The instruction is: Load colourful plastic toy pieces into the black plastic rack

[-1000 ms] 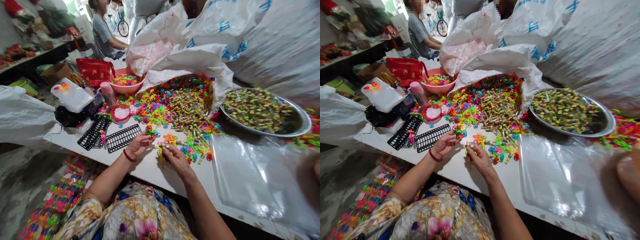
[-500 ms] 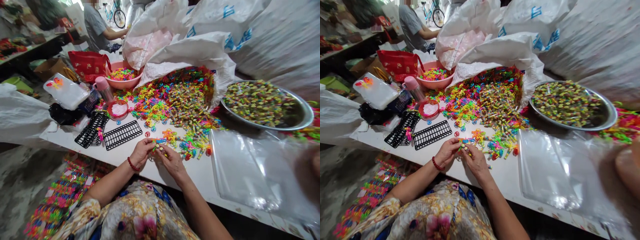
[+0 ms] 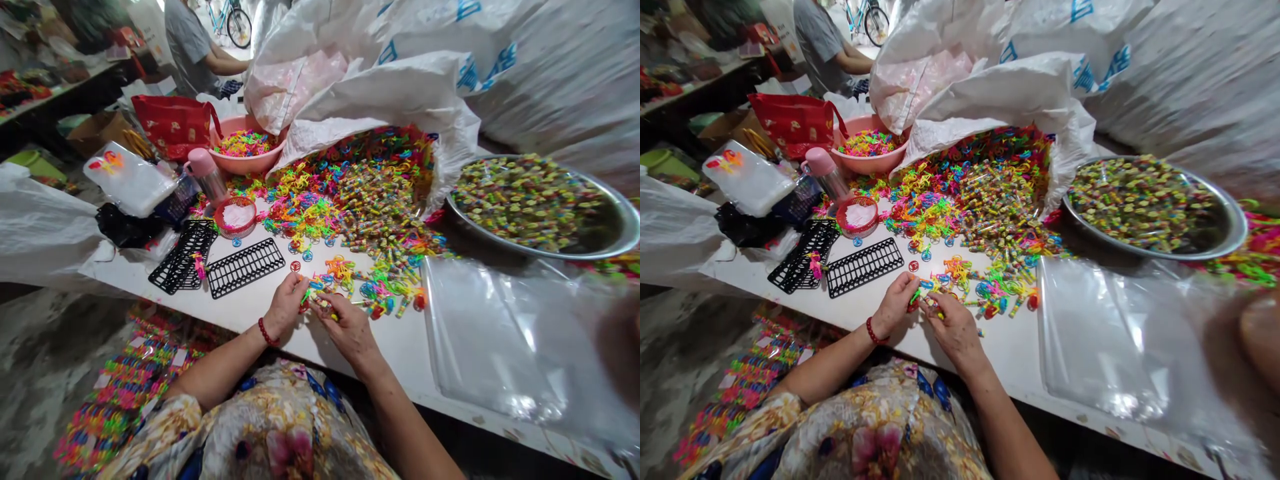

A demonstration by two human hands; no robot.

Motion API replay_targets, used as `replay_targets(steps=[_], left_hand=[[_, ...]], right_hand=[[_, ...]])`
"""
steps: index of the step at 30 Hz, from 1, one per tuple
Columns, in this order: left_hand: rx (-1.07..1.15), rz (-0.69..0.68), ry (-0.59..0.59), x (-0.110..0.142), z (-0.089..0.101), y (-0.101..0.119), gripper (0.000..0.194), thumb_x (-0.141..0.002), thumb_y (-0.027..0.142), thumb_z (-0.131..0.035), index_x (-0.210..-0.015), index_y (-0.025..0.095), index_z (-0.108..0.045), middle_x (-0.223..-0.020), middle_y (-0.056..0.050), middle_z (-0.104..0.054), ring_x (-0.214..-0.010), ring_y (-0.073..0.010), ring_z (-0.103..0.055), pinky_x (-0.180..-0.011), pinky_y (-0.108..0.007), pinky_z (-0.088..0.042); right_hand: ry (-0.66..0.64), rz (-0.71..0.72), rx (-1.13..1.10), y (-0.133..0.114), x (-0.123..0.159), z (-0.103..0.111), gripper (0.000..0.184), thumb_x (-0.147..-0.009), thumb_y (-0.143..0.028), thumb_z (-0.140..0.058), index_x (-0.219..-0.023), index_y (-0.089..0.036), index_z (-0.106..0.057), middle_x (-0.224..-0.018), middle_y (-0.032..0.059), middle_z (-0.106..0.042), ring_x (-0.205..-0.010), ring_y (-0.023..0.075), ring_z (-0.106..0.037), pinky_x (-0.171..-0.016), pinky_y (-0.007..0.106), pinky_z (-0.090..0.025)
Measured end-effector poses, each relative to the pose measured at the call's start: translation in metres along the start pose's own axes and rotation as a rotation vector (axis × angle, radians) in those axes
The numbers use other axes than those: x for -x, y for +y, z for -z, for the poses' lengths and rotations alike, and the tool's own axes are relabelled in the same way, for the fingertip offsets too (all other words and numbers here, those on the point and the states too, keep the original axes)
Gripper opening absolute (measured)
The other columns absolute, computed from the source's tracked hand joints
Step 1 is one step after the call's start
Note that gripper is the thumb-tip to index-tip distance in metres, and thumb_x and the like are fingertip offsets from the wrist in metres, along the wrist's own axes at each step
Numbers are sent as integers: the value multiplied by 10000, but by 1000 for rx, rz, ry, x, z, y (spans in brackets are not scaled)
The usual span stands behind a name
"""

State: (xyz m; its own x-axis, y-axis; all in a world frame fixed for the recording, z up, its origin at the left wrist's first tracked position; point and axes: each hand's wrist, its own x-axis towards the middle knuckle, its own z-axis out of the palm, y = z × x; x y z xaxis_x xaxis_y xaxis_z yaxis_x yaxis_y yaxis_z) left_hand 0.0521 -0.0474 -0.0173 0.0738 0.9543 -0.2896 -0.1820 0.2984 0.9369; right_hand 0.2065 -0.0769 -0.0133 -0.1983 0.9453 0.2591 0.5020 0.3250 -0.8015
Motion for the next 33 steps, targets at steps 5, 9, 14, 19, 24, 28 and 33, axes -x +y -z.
replay_targets(steps=[5,9,14,19,24,28,33], left_hand=[[-27,39,-38,1,1,-4,486,-755,656,-662,-743,203,-485,-569,83,-430,-476,-65,-365,-468,-205,-298],[-75,41,-47,1,2,-2,437,-768,595,-686,-733,204,-493,-563,80,-434,-485,-73,-377,-481,-206,-312],[-119,49,-61,4,1,0,398,-789,559,-680,-735,204,-507,-571,71,-457,-504,-84,-400,-500,-209,-330],[-188,72,-27,6,-2,-3,357,-807,533,-662,-746,214,-513,-552,78,-450,-482,-89,-396,-484,-217,-310],[-256,76,-42,10,-4,-3,353,-831,523,-619,-710,220,-485,-498,81,-413,-447,-95,-381,-467,-224,-287],[-201,113,-78,14,-8,-8,377,-814,553,-620,-712,218,-480,-518,85,-400,-430,-85,-340,-451,-225,-267],[-302,7,-118,9,-16,-9,375,-873,544,-563,-710,213,-494,-571,61,-419,-518,-109,-378,-512,-239,-296]], right_hand=[[11,-46,-54,-1,0,3,264,-917,-428,-590,-1015,-225,-728,-933,79,-750,-847,221,-695,-782,345,-551],[-3,-103,-110,-5,1,5,255,-900,-440,-613,-935,-219,-735,-820,41,-728,-737,188,-663,-682,295,-524],[-24,-188,-180,-4,5,3,288,-893,-474,-617,-823,-217,-727,-701,4,-678,-644,165,-611,-594,271,-494],[20,-99,-118,-4,9,3,223,-886,-422,-626,-963,-246,-739,-861,48,-750,-748,205,-679,-697,320,-544],[-20,1,-42,-11,15,4,203,-930,-331,-533,-1009,-258,-706,-873,55,-745,-794,210,-697,-701,313,-543],[-58,20,74,-16,25,3,190,-945,-282,-480,-914,-246,-664,-800,51,-702,-735,196,-665,-654,290,-506],[-54,13,139,-10,32,8,147,-936,-258,-493,-934,-242,-639,-800,44,-686,-723,196,-660,-641,287,-507]])
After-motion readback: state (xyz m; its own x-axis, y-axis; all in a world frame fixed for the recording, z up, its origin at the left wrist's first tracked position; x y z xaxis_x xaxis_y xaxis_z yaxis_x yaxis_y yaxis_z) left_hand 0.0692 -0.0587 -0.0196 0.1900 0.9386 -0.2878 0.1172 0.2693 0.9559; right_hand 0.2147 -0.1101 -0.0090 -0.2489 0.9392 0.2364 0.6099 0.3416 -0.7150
